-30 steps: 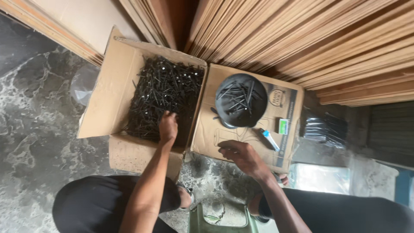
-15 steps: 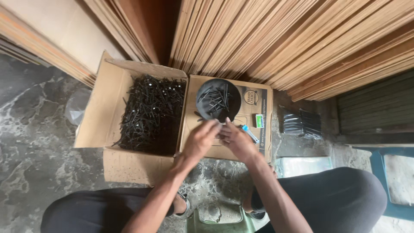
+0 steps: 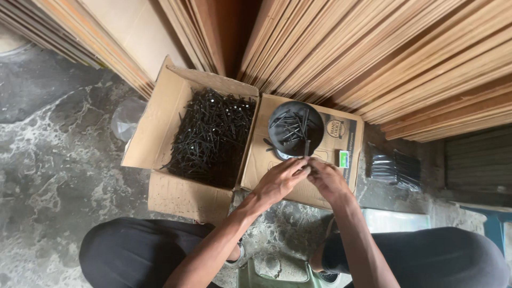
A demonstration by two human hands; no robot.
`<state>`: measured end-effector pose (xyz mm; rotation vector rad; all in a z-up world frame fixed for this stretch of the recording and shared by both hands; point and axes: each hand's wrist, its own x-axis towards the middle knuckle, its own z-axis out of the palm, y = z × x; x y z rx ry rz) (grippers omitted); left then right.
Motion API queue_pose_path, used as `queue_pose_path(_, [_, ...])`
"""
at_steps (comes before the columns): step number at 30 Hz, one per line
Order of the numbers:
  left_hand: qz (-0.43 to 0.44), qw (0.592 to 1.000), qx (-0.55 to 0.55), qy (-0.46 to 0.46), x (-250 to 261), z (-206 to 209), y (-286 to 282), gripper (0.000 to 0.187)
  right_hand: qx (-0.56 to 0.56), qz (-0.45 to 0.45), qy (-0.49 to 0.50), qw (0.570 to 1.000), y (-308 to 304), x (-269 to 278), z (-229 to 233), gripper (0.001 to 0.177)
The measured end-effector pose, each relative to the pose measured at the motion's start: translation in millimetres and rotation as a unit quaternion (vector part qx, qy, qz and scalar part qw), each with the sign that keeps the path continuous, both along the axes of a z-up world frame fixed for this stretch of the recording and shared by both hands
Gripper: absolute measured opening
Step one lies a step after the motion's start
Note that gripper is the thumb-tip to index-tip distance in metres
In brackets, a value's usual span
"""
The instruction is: The person sits on a small stool and repeatedly picks up nails from a large cardboard box with their left hand, then transfers them to a black bowl with their right hand. The task continues throughout the clip as the person moves nails from the box to the bowl.
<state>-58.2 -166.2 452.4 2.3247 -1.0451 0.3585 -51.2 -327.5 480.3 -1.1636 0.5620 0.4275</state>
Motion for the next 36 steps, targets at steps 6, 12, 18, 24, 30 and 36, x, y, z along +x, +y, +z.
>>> queue_pose_path(6, [0.18, 0.961, -0.135, 0.161, 35.6, 21.9, 50.9, 0.04, -0.13, -0.01, -0.045, 0.99, 8.9, 12.8, 5.8, 0.029])
queue_pose_path(12, [0.462, 0.842, -0.195, 0.199, 58.3, -154.4, 170.4, 0.024, -0.131, -0.058, -0.072, 0.987, 12.5, 39.6, -7.3, 0.038])
queue_pose_path(18, [0.559, 0.75, -0.104, 0.337, 25.4, -273.0, 238.6, 0.018, -0.213, 0.034, -0.093, 0.972, 27.2, 26.0, 13.4, 0.033])
queue_pose_path(24, [0.512, 0.775, 0.052, 0.368, 49.1, -243.2, 231.7, 0.022, -0.273, 0.202, -0.095, 0.936, 33.4, 23.9, 23.6, 0.027])
queue_pose_path(30, [0.519, 0.692, 0.044, 0.5, 49.7, -293.2, 220.6, 0.029, -0.272, 0.261, -0.094, 0.921, 30.0, 20.3, 16.3, 0.028])
queue_pose_path(36, [0.548, 0.653, 0.069, 0.518, 56.1, -293.6, 212.3, 0.02, -0.278, 0.305, 0.022, 0.911, 31.2, 16.5, -1.4, 0.036])
